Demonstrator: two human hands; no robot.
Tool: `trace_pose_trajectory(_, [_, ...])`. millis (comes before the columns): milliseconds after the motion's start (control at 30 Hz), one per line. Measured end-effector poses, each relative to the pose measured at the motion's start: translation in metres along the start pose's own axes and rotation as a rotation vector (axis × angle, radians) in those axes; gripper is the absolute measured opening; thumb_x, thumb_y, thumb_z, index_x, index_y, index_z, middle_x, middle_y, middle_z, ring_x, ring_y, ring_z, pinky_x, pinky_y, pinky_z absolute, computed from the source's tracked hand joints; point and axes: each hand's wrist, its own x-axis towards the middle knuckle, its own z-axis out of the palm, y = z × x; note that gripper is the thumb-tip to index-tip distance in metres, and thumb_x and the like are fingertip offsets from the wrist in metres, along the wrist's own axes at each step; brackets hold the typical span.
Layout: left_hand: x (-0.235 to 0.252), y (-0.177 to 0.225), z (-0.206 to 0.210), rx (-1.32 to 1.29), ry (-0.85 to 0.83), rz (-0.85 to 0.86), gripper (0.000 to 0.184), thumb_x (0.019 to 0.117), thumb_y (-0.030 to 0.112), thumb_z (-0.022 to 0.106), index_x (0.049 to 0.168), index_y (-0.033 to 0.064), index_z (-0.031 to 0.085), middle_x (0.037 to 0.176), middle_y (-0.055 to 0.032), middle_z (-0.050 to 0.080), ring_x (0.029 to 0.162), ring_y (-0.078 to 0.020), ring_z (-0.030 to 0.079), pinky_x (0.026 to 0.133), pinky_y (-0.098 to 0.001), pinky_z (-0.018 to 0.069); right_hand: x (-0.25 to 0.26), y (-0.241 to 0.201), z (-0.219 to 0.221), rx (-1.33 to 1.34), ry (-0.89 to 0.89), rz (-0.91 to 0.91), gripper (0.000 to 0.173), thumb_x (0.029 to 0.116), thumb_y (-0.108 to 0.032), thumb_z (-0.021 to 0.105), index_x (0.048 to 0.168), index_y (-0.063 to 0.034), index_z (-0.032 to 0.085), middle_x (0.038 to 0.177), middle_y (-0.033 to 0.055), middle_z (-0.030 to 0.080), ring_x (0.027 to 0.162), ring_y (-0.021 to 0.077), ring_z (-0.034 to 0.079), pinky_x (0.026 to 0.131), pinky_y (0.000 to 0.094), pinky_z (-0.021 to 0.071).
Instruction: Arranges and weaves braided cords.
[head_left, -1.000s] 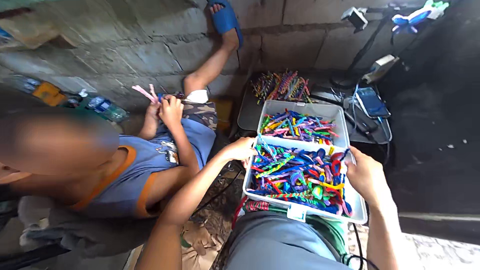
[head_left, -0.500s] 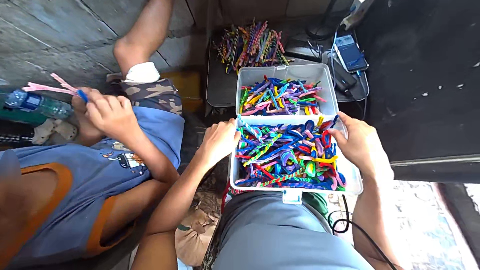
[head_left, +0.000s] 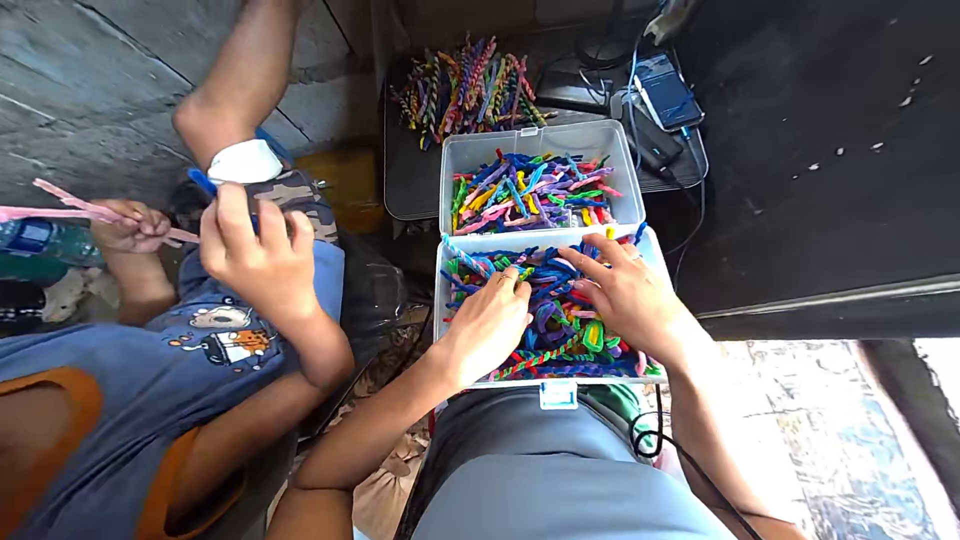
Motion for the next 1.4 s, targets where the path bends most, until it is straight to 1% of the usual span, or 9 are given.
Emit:
trace_pose_trajectory(133, [0.008, 0.005, 0.005, 0.083, -0.033, -0.038, 0.03, 0.1037, 0.017, 0.06, 0.117, -0.0091, 0.067, 0.127, -0.0255, 0.058, 0.119, -0.039, 0.06, 0.093, -0.0469, 0.0533, 0.0, 0.009, -0.002, 0.015, -0.017, 0.017, 0.032, 0.1001, -0.013, 0.065, 0.131, -0.0142, 0.071, 0.143, 0.0237, 0.055, 0.122, 0.0468, 0.057, 0.095, 0.0631, 0.0476])
trace_pose_trajectory(333, [-0.006, -0.016, -0.002, -0.223, 0.302, 0.033, 0.017, 0.0982, 0.011, 0.065, 0.101, -0.0039, 0.073, 0.111, -0.0188, 0.069, 0.102, -0.0338, 0.068, 0.086, -0.0528, 0.0555, -0.001, 0.009, -0.002, 0.107, 0.098, -0.17, 0.033, 0.0912, -0.012, 0.074, 0.124, -0.0088, 0.074, 0.133, 0.02, 0.064, 0.116, 0.0429, 0.061, 0.091, 0.0584, 0.0516])
trace_pose_trajectory(533, [-0.008, -0.071, 0.035, -0.026, 0.6, 0.228, 0.014, 0.0963, 0.022, 0.068, 0.096, 0.0099, 0.076, 0.082, -0.002, 0.07, 0.072, -0.0138, 0.067, 0.069, -0.0352, 0.0582, 0.0, 0.017, 0.001, 0.127, 0.031, -0.175, 0.019, 0.0991, -0.013, 0.065, 0.109, -0.0071, 0.079, 0.111, 0.0145, 0.073, 0.106, 0.0357, 0.067, 0.091, 0.0537, 0.0535])
trace_pose_trajectory(700, [-0.003, -0.049, 0.054, -0.073, 0.263, 0.01, 0.04, 0.1033, 0.044, 0.054, 0.109, 0.0098, 0.074, 0.09, -0.0093, 0.072, 0.08, -0.0273, 0.071, 0.072, -0.0521, 0.0586, 0.0, 0.017, -0.001, 0.133, 0.004, -0.152, 0.025, 0.0943, -0.013, 0.072, 0.117, -0.0035, 0.076, 0.114, 0.0164, 0.072, 0.108, 0.0379, 0.066, 0.092, 0.0555, 0.0524])
trace_pose_trajectory(867, [-0.003, 0.003, 0.007, -0.179, -0.042, -0.214, 0.029, 0.106, 0.016, 0.056, 0.127, -0.003, 0.065, 0.119, -0.0253, 0.066, 0.108, -0.0402, 0.066, 0.093, -0.0552, 0.0515, 0.0, 0.02, -0.001, 0.146, 0.037, -0.192, 0.02, 0.0915, -0.011, 0.074, 0.11, -0.006, 0.079, 0.109, 0.015, 0.073, 0.104, 0.0367, 0.067, 0.088, 0.0537, 0.054])
trace_pose_trajectory(1067, [-0.007, -0.007, 0.011, -0.307, 0.253, -0.053, 0.022, 0.1025, 0.013, 0.057, 0.105, -0.0033, 0.072, 0.101, -0.0201, 0.07, 0.09, -0.0333, 0.069, 0.08, -0.0516, 0.0546, 0.001, 0.019, 0.0, 0.212, 0.118, -0.236, 0.029, 0.0965, -0.024, 0.067, 0.118, -0.0069, 0.077, 0.112, 0.0126, 0.074, 0.104, 0.0314, 0.069, 0.088, 0.0478, 0.0553])
trace_pose_trajectory(1167, [-0.012, -0.007, 0.017, -0.407, 0.377, 0.035, 0.023, 0.1013, 0.017, 0.059, 0.103, -0.0007, 0.074, 0.097, -0.015, 0.071, 0.086, -0.025, 0.07, 0.078, -0.0434, 0.0564, 0.0, 0.013, -0.002, 0.326, 0.235, -0.28, 0.028, 0.0964, -0.018, 0.065, 0.12, -0.0079, 0.076, 0.096, 0.0055, 0.076, 0.085, 0.0159, 0.069, 0.078, 0.0322, 0.0557])
trace_pose_trajectory(1267, [-0.018, -0.005, 0.022, -0.463, 0.436, 0.102, 0.025, 0.1012, 0.02, 0.059, 0.103, 0.0018, 0.075, 0.094, -0.0105, 0.07, 0.079, -0.0168, 0.066, 0.071, -0.0339, 0.0552, -0.003, 0.012, -0.009, 0.518, 0.234, -0.287, 0.026, 0.0969, -0.02, 0.066, 0.118, -0.0062, 0.074, 0.097, -0.0008, 0.075, 0.086, 0.0024, 0.069, 0.081, 0.0204, 0.0576])
trace_pose_trajectory(1400, [-0.02, 0.0, 0.024, -0.443, 0.548, 0.141, 0.025, 0.1003, 0.022, 0.059, 0.103, 0.003, 0.076, 0.093, -0.009, 0.07, 0.072, -0.011, 0.063, 0.065, -0.0254, 0.0534, -0.004, 0.014, -0.013, 0.708, 0.259, -0.302, 0.017, 0.0916, -0.013, 0.071, 0.106, -0.0027, 0.074, 0.098, -0.0013, 0.074, 0.087, 0.0007, 0.069, 0.082, 0.0189, 0.0591])
